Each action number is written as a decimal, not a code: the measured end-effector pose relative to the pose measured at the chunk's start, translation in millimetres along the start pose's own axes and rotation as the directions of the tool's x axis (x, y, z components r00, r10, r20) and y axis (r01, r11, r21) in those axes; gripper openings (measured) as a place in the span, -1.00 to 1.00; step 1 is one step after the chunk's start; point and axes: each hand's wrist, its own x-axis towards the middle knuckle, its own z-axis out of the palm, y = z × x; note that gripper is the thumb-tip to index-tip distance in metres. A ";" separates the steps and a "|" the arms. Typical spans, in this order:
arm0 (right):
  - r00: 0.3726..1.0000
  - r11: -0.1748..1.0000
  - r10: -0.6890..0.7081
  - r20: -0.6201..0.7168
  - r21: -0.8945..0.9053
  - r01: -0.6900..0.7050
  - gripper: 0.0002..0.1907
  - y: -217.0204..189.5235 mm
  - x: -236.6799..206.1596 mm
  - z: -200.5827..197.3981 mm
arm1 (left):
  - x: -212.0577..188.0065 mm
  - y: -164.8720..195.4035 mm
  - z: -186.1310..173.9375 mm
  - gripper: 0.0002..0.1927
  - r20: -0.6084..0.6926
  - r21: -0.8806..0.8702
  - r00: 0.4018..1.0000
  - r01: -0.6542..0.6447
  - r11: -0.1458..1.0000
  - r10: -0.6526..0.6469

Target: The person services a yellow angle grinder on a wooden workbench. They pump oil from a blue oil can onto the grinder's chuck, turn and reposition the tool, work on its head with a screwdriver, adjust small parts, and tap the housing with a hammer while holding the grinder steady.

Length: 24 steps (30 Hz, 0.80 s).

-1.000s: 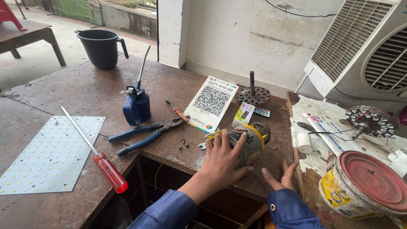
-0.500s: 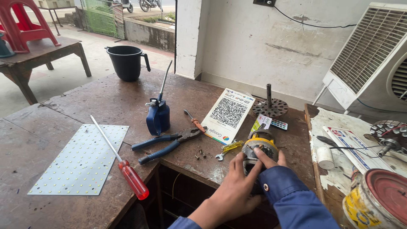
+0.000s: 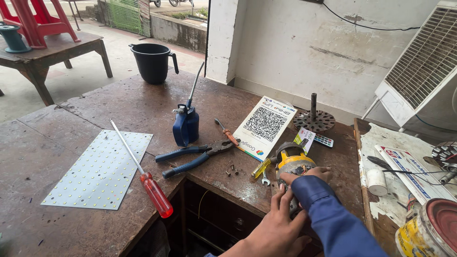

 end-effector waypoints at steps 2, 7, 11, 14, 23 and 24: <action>0.998 0.994 0.056 -0.028 -0.089 -0.058 0.58 -11.3 -13.9 1.1 | 0.3 -0.6 -2.9 -0.29 0.006 0.026 0.999 -0.032 0.999 0.032; 0.995 0.984 -0.099 -0.004 -0.149 0.097 0.64 -7.4 -27.2 -8.8 | -9.3 -2.3 -27.4 -0.42 0.096 -0.060 0.993 -0.062 0.996 0.067; 0.987 0.964 -0.154 -0.053 -0.226 0.138 0.39 3.1 -28.8 -8.9 | -18.2 -26.6 -53.3 -0.69 -0.041 0.017 0.996 -0.082 0.997 0.082; 0.975 0.959 -0.196 -0.102 -0.228 0.169 0.33 5.5 -31.6 -5.4 | -9.0 -42.0 -51.6 -0.68 -0.149 0.086 0.971 0.199 0.976 -0.185; 0.976 0.981 -0.143 -0.163 -0.157 0.117 0.29 -11.0 -39.1 -3.9 | 35.7 -91.8 -32.8 -0.68 -0.163 0.220 0.906 0.420 0.880 -0.392; 0.976 0.980 -0.146 -0.160 -0.155 0.122 0.29 -13.0 -38.2 -5.0 | 35.9 -96.5 -31.7 -0.72 -0.160 0.238 0.906 0.421 0.875 -0.392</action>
